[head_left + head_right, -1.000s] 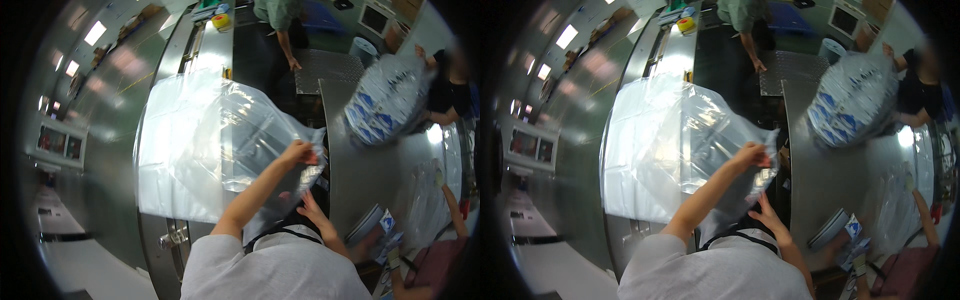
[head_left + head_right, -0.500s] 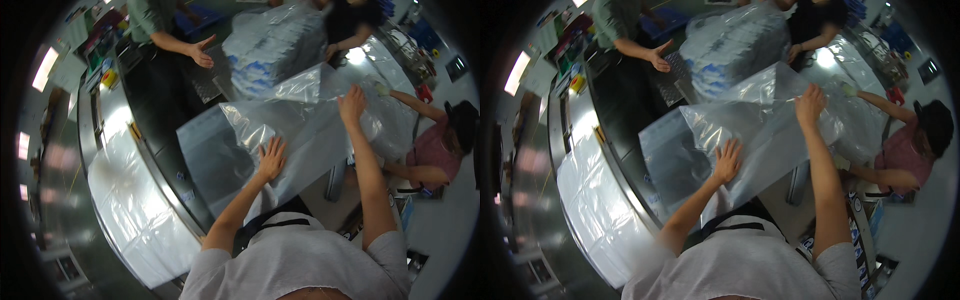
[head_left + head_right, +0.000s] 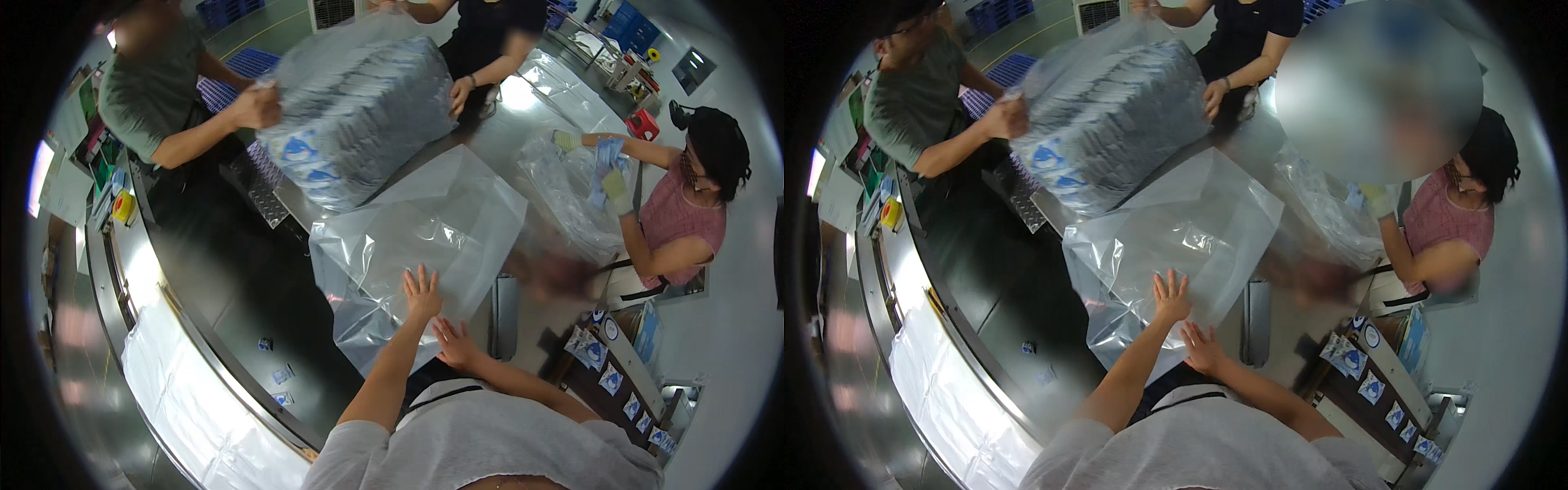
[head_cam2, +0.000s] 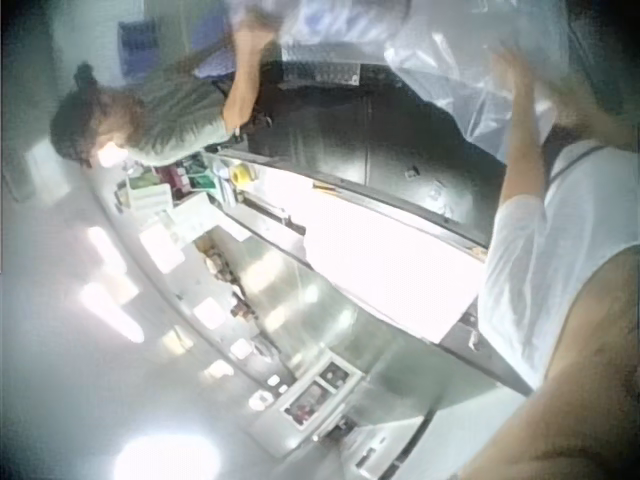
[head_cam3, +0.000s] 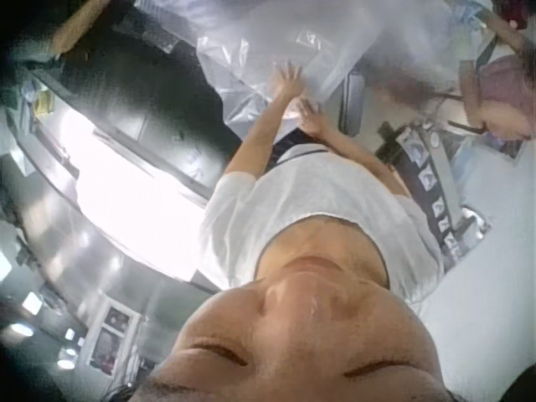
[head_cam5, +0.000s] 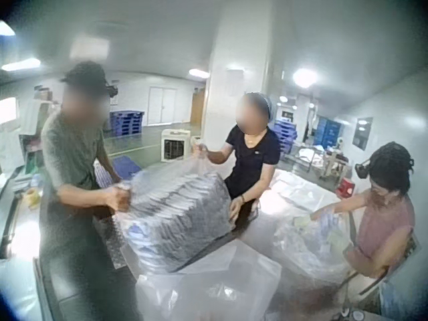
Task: The person picks up several small blue and white pouches from a large plastic bag on a metal table and places them onto a conveyor belt. Later, the person helps clear the table and opens a large clear plastic bag to begin packing large stacks of the pouches into it.
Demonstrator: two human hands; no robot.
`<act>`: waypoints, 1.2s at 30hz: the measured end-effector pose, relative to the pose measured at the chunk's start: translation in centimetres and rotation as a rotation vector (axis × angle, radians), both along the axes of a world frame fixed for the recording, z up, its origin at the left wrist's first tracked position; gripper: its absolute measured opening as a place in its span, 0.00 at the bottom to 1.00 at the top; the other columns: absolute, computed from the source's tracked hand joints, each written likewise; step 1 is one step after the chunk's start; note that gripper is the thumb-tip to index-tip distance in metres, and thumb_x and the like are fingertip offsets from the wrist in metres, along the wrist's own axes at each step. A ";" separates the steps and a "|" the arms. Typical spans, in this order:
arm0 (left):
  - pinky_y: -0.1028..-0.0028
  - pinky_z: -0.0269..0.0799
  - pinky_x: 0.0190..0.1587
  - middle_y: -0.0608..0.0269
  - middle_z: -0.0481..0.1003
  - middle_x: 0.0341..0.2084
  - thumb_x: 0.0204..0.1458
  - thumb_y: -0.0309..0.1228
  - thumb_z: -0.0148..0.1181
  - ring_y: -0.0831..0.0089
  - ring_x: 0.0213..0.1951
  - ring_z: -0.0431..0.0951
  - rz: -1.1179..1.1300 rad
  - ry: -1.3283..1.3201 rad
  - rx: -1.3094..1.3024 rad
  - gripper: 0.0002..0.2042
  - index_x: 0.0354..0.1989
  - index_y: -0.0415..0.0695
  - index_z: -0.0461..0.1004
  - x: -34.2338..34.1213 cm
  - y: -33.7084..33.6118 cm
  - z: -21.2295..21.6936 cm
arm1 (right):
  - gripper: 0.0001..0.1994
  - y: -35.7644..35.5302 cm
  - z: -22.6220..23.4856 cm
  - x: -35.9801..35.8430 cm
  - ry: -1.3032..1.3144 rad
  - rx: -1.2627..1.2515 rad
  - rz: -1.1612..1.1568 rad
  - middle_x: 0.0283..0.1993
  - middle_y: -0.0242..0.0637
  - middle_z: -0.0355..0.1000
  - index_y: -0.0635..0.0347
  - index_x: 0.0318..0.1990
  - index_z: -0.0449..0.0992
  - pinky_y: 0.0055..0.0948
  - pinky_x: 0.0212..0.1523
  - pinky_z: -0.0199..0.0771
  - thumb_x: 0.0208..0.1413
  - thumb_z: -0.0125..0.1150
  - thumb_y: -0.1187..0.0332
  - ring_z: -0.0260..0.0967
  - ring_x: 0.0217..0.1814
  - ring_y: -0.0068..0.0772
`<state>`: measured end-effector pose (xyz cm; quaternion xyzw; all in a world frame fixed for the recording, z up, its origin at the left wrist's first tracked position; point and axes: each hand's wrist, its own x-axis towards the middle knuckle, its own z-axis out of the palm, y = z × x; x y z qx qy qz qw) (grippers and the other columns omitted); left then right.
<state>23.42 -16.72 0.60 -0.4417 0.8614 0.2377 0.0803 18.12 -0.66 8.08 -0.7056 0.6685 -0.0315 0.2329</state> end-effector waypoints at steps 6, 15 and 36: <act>0.49 0.50 0.62 0.49 0.56 0.62 0.54 0.38 0.48 0.57 0.66 0.49 0.034 0.766 0.244 0.27 0.62 0.40 0.56 -2.8 -12.5 -3.8 | 0.45 -2.9 -1.3 -3.6 0.194 -0.097 0.253 0.68 0.40 0.50 0.57 0.63 0.56 0.65 0.63 0.39 0.38 0.64 0.44 0.42 0.71 0.40; 0.46 0.49 0.62 0.55 0.53 0.64 0.48 0.27 0.51 0.53 0.66 0.50 0.100 0.278 -0.275 0.29 0.63 0.43 0.54 12.2 -1.1 5.1 | 0.37 -11.1 4.6 -11.5 0.872 0.504 0.305 0.71 0.44 0.43 0.63 0.65 0.51 0.61 0.66 0.34 0.48 0.58 0.60 0.41 0.72 0.42; 0.67 0.72 0.42 0.51 0.71 0.45 0.56 0.51 0.50 0.60 0.46 0.73 0.913 0.994 1.283 0.27 0.52 0.41 0.64 12.7 5.9 7.8 | 0.16 -8.3 5.3 -0.9 -0.254 -0.064 -0.233 0.21 0.43 0.71 0.59 0.21 0.74 0.44 0.27 0.66 0.50 0.59 0.56 0.71 0.26 0.47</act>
